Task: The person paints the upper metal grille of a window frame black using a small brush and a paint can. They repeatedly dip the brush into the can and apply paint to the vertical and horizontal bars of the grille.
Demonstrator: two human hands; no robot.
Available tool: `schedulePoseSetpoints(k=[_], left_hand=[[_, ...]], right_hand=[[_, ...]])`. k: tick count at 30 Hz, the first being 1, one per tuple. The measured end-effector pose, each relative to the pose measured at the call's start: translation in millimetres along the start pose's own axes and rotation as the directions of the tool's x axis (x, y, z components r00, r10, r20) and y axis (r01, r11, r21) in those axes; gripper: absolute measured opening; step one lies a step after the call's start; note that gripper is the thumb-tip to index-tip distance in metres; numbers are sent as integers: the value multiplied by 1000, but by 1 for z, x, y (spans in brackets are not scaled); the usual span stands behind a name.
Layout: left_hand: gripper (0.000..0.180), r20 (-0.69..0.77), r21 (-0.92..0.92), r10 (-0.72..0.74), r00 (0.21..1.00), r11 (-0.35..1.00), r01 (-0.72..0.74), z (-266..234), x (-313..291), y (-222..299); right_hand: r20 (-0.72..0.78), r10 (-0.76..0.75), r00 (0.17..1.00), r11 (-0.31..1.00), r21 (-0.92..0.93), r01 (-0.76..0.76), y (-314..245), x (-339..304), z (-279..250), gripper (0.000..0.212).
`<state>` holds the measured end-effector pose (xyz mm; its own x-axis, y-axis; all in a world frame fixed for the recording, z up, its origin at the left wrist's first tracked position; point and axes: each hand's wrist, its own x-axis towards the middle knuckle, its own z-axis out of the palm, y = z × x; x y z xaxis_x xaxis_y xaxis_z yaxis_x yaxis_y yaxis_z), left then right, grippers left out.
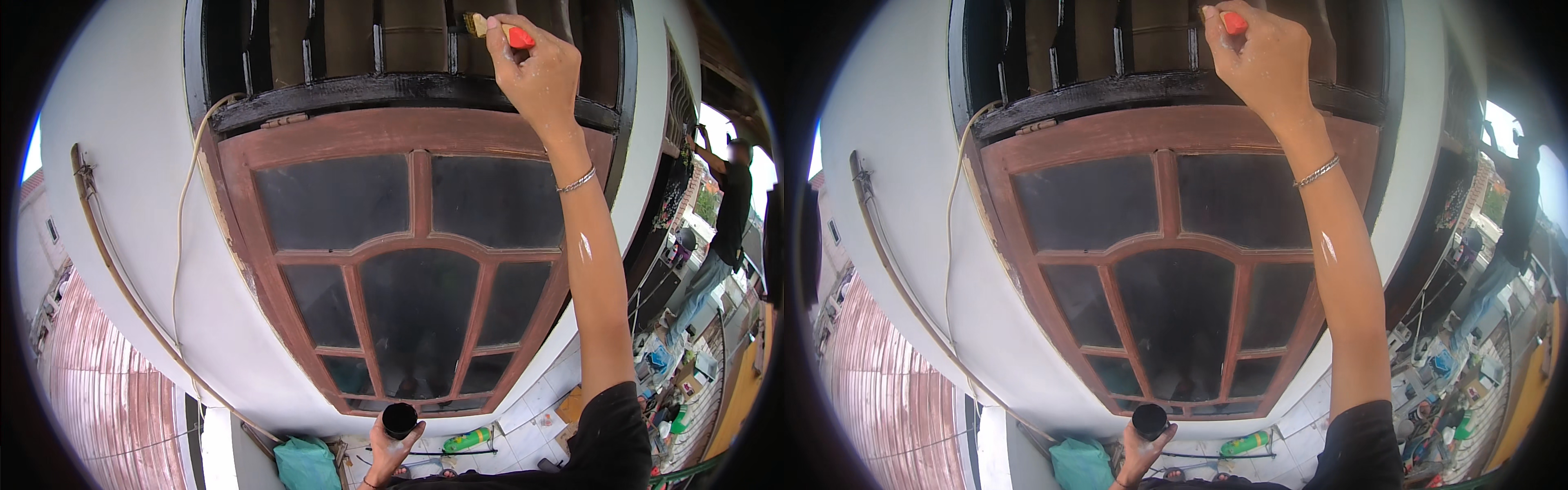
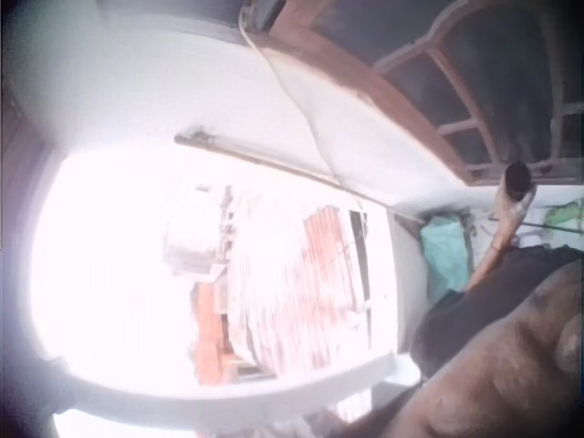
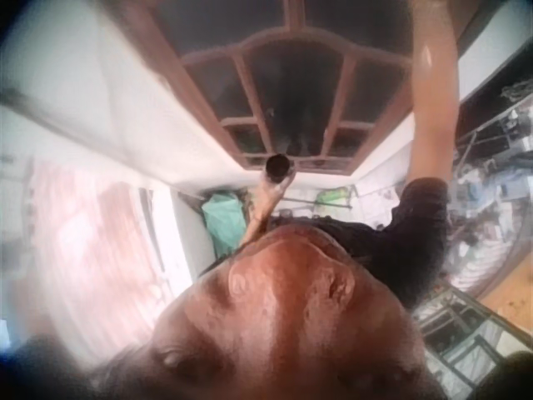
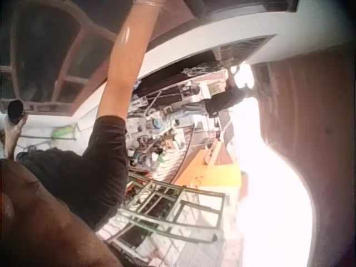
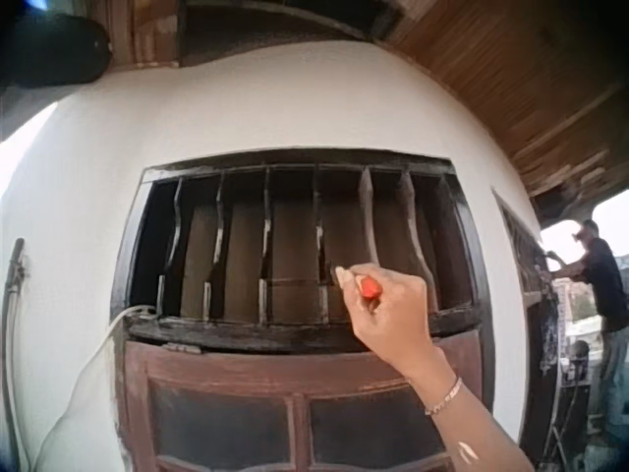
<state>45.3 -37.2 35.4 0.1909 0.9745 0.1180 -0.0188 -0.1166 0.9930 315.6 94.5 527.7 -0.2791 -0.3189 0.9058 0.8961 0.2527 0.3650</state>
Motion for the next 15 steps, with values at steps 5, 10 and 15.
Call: schedulePoseSetpoints(k=[5,10,15], left_hand=[[41,48,18,-18,999,1000,17,-6,9,5],[46,57,24,32,998,999,-34,-9,16,-18],[53,193,-45,-44,980,998,54,-7,24,-36]], right_hand=[[53,51,997,999,9,-51,-8,8,0,18],[195,-156,968,988,47,150,-22,-45,-11,13],[6,449,894,879,175,-443,-63,-91,-91,22]])
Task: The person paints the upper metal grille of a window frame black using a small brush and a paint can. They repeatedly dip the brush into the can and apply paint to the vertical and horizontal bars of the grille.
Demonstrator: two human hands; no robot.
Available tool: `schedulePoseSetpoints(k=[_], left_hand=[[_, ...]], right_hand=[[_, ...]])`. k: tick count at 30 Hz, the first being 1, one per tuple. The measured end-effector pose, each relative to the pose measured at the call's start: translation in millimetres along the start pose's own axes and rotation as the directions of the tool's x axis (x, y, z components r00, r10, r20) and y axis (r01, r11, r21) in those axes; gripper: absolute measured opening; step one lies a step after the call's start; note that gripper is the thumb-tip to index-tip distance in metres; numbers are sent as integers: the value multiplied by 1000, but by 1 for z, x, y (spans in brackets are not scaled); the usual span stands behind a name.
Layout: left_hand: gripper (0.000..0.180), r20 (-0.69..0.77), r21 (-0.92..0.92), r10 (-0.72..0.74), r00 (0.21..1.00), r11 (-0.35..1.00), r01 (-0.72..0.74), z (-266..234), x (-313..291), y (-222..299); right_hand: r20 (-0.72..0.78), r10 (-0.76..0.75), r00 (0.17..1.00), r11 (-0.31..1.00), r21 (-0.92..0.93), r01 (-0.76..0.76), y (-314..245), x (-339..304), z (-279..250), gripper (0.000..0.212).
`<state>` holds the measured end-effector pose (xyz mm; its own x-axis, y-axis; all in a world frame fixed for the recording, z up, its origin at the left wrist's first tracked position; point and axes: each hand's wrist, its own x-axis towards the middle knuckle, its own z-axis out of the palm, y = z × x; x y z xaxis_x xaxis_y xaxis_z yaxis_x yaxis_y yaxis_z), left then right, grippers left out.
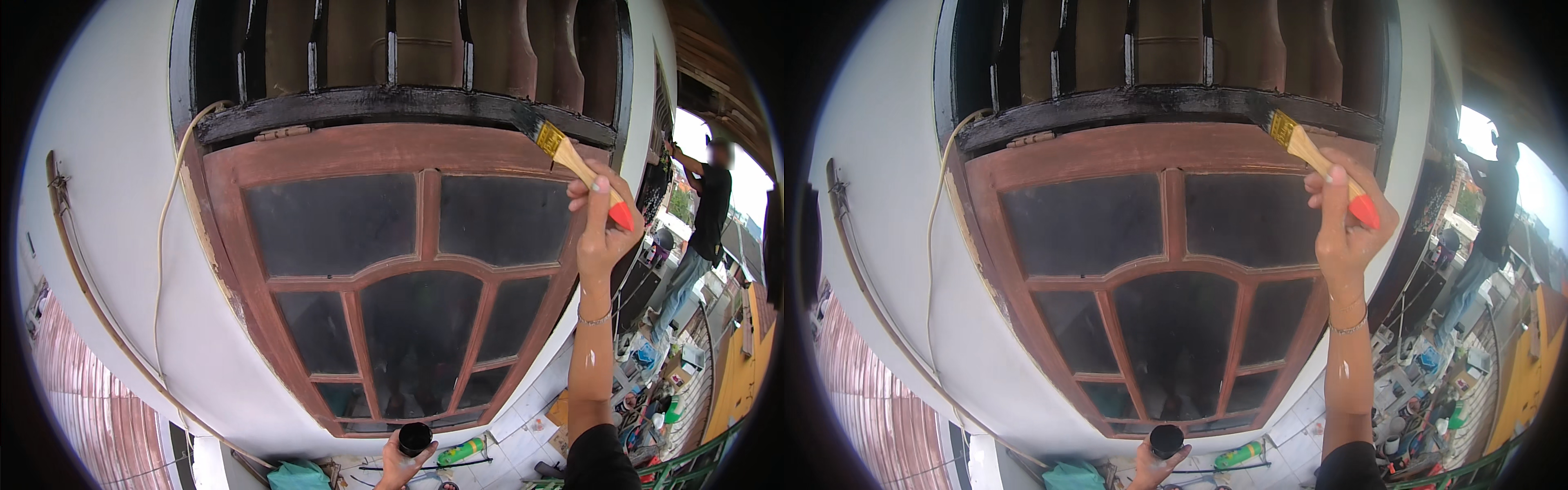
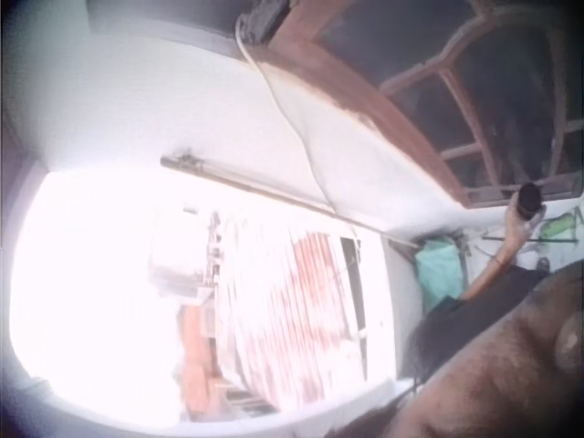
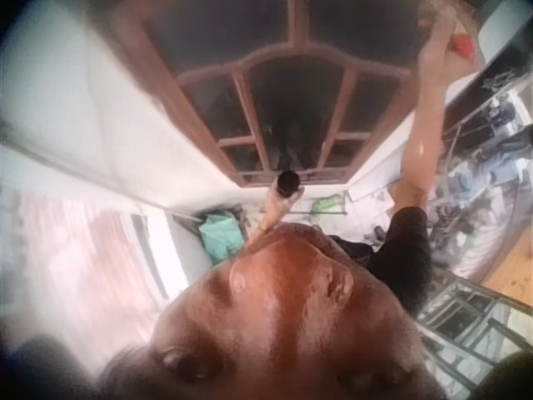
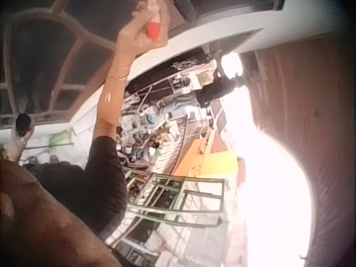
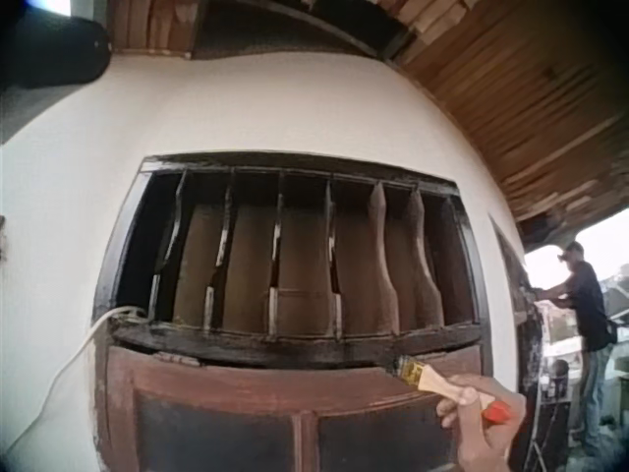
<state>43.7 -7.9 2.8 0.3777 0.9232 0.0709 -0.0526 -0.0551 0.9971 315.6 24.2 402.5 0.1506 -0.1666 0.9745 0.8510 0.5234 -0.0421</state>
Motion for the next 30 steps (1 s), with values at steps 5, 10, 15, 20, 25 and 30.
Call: schedulePoseSetpoints(k=[5,10,15,20,25,30], left_hand=[[58,111,-33,134,985,991,-131,14,14,-32],[66,239,-132,122,963,987,-92,35,22,-73],[59,371,56,-19,929,998,-2,48,24,-107],[53,460,109,76,884,984,-142,77,36,-3],[47,421,37,184,889,975,-219,104,49,14],[52,318,73,213,924,966,-248,114,42,11]], right_hand=[[-234,453,860,884,240,-401,-15,-125,-104,34],[-372,901,225,378,417,-827,-66,-286,-220,27],[-301,932,-203,83,722,-687,-132,-385,-303,23],[-448,893,-45,243,564,-789,-138,-357,-290,24],[-475,830,292,447,254,-858,-138,-271,-241,36],[-183,796,578,559,-146,-816,-148,-246,-220,40]])
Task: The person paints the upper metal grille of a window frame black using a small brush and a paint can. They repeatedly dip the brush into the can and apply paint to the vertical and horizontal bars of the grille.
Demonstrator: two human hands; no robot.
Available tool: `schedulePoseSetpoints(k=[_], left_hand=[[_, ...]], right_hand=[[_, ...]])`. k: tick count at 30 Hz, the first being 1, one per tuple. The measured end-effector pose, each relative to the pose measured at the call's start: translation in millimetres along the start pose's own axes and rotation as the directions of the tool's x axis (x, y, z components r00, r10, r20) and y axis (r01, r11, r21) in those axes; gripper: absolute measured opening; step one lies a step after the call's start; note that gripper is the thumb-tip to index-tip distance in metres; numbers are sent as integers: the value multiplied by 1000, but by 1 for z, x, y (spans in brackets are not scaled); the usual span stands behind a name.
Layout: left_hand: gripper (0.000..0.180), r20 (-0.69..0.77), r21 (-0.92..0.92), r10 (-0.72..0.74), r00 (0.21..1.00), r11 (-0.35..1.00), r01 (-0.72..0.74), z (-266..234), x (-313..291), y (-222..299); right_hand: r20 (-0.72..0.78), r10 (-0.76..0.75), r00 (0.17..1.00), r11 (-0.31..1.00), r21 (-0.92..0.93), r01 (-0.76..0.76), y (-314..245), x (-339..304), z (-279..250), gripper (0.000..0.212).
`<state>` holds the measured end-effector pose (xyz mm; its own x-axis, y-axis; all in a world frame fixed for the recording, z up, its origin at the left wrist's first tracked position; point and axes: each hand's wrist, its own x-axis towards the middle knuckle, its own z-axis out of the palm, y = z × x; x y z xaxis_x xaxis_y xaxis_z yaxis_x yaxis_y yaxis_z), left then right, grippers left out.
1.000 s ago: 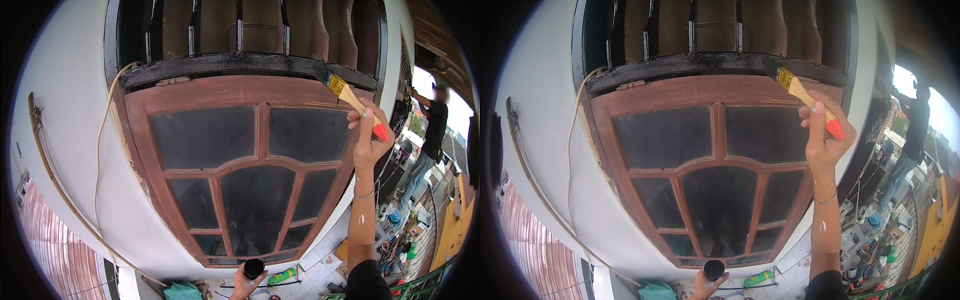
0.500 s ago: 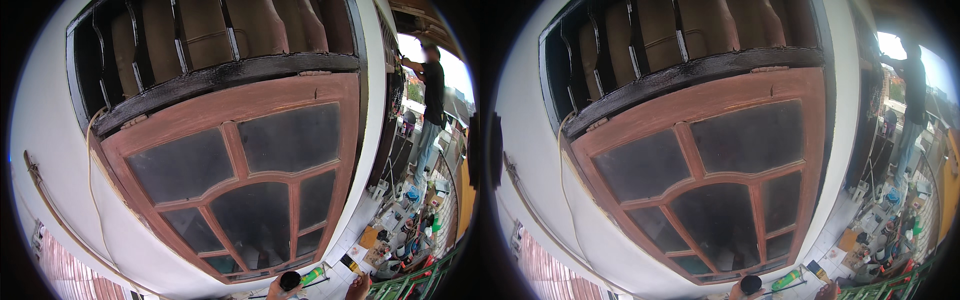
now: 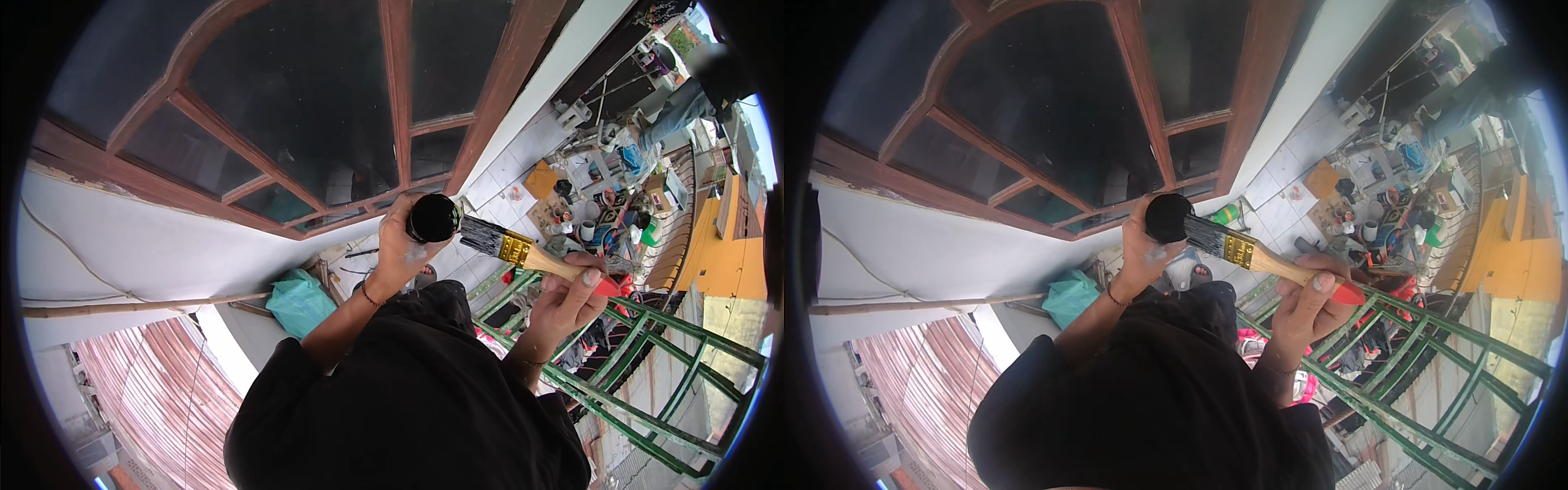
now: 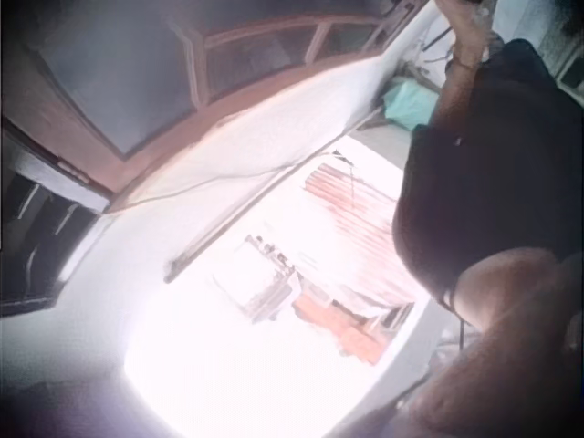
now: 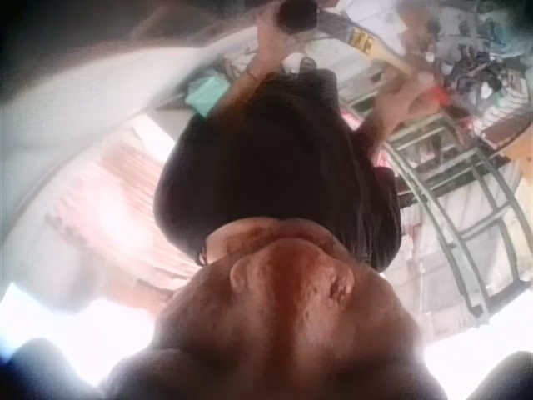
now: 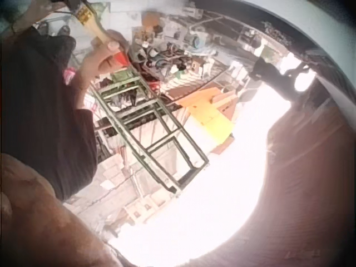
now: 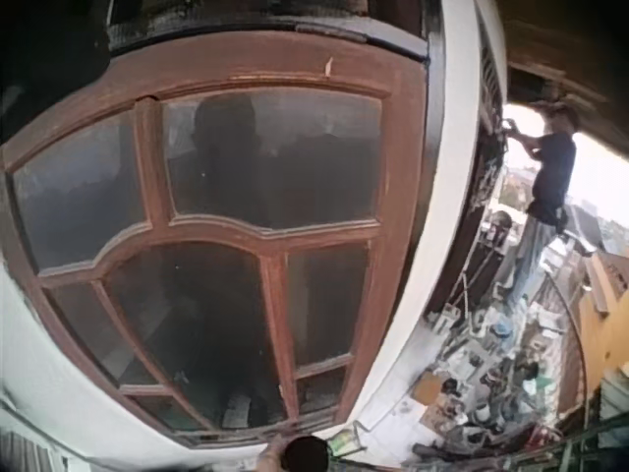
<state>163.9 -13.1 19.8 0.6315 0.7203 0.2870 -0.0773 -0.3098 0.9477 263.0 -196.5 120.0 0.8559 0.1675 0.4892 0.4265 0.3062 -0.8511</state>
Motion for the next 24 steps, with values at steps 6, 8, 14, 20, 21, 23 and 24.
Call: schedulePoseSetpoints(k=[6,8,14,20,21,23,24], left_hand=[[50,-207,128,26,978,992,1,12,-20,12],[50,-265,209,62,962,978,-5,14,-25,20],[50,-412,318,116,904,948,23,19,-27,25],[52,-512,341,125,850,937,67,19,-27,25],[53,-519,350,145,843,935,55,20,-27,21],[54,-510,385,171,843,922,46,17,-27,20],[54,-496,410,179,850,911,47,13,-25,21]], right_hand=[[396,7,918,987,-152,58,5,20,18,24],[531,38,847,974,-209,87,12,26,15,11],[800,-196,567,895,-91,437,22,43,52,11],[843,-233,485,888,-19,460,31,45,73,12],[851,-210,481,895,-31,445,30,46,75,12],[862,-159,481,910,-61,411,28,46,77,11],[859,-163,485,909,-60,412,31,47,78,10]])
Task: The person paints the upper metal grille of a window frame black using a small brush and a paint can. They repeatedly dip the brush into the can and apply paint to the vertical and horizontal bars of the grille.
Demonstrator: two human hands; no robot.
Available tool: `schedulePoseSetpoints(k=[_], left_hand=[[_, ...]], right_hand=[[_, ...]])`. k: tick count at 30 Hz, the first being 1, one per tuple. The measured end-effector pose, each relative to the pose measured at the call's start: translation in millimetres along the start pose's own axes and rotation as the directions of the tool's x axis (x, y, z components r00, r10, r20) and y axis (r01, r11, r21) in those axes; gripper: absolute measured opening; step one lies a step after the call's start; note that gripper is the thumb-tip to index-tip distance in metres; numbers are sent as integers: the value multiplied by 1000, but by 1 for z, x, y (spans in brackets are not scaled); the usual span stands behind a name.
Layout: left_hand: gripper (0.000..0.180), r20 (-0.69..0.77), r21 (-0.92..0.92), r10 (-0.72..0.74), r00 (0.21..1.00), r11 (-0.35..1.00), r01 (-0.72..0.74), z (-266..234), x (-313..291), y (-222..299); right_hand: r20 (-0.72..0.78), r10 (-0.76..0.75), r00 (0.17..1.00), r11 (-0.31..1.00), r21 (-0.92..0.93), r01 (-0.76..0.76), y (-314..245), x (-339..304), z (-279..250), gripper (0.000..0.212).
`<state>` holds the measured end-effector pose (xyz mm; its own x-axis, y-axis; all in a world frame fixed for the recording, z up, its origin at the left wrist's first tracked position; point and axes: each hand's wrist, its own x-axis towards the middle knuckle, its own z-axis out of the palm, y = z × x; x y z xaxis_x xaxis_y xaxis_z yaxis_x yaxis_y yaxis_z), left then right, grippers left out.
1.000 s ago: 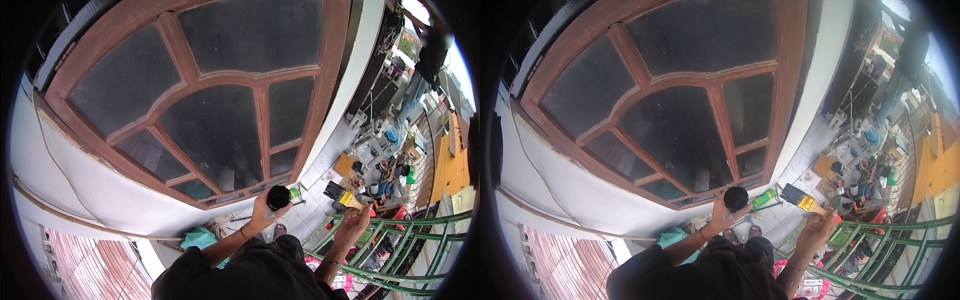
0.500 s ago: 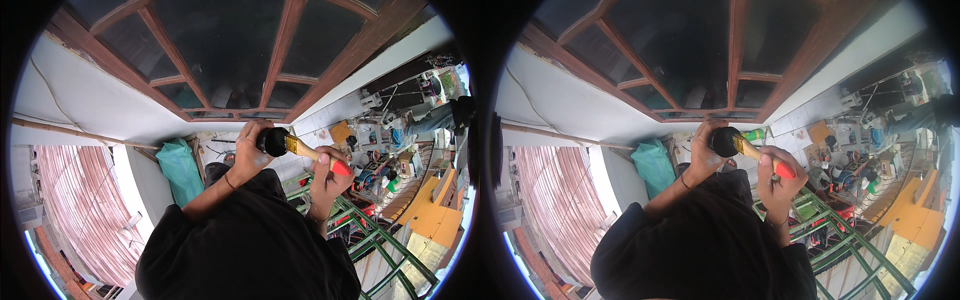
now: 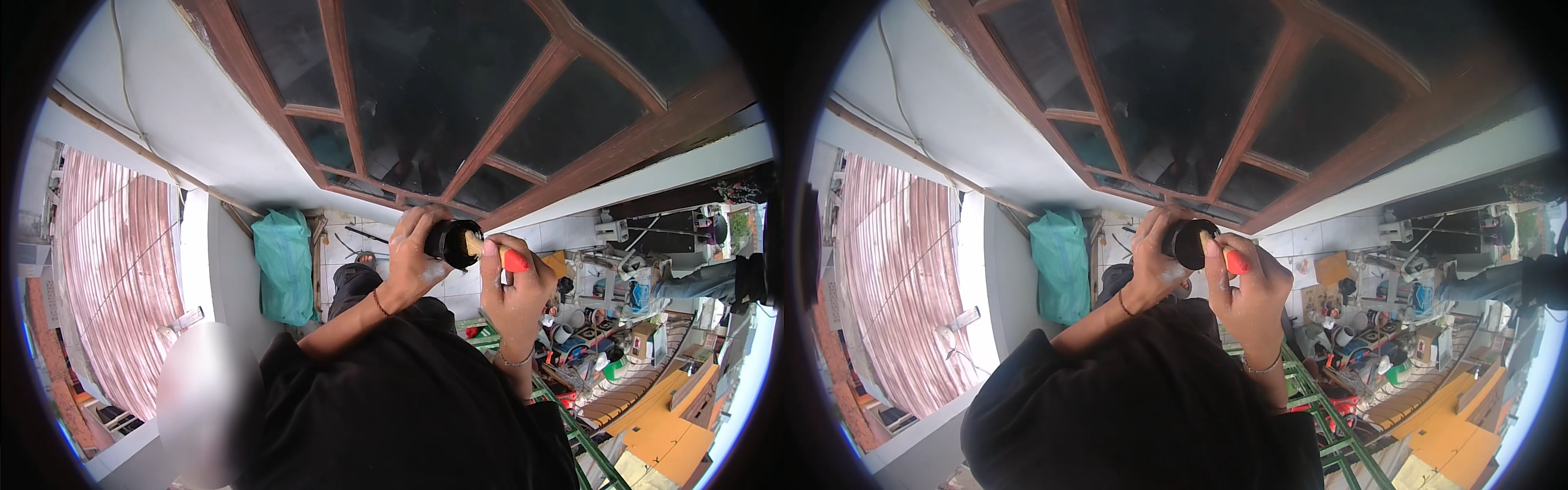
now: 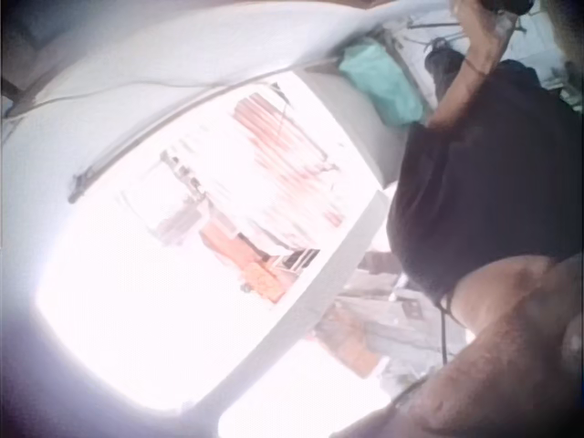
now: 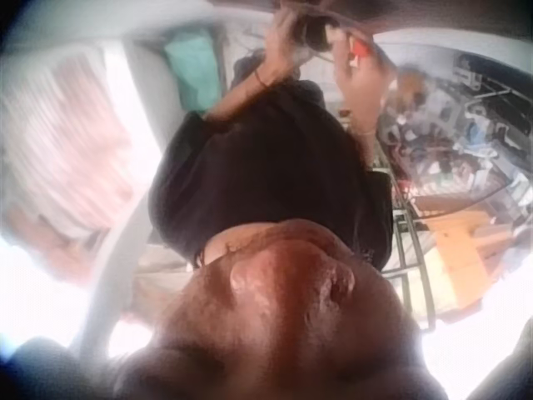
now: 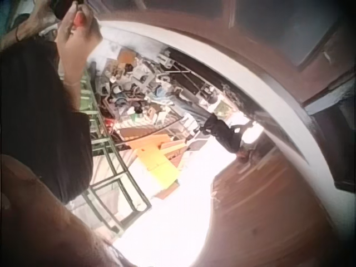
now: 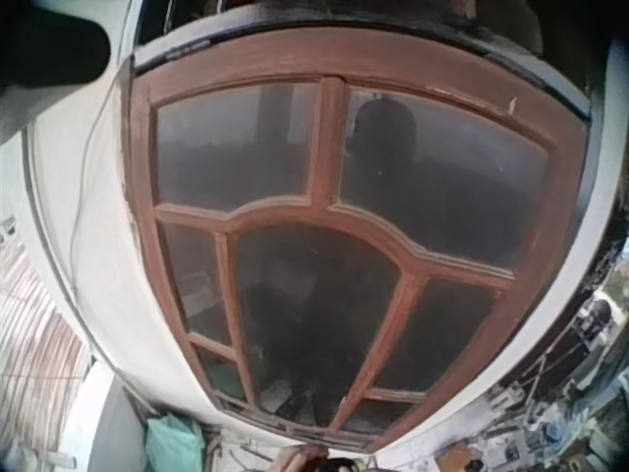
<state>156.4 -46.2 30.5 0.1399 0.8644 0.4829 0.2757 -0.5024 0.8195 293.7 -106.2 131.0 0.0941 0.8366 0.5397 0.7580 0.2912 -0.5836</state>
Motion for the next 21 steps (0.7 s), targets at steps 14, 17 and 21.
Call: schedulePoseSetpoints(k=[14,17,21], left_hand=[[51,32,-77,-52,998,996,54,-25,40,-4],[50,44,-53,-31,999,998,34,-29,46,-6],[50,46,-55,-49,998,997,52,-34,49,-9]], right_hand=[[-165,299,940,934,253,-253,-9,11,-6,15],[-11,143,990,984,109,-141,-18,17,-15,17],[144,47,988,998,39,-53,-33,20,-19,36]])
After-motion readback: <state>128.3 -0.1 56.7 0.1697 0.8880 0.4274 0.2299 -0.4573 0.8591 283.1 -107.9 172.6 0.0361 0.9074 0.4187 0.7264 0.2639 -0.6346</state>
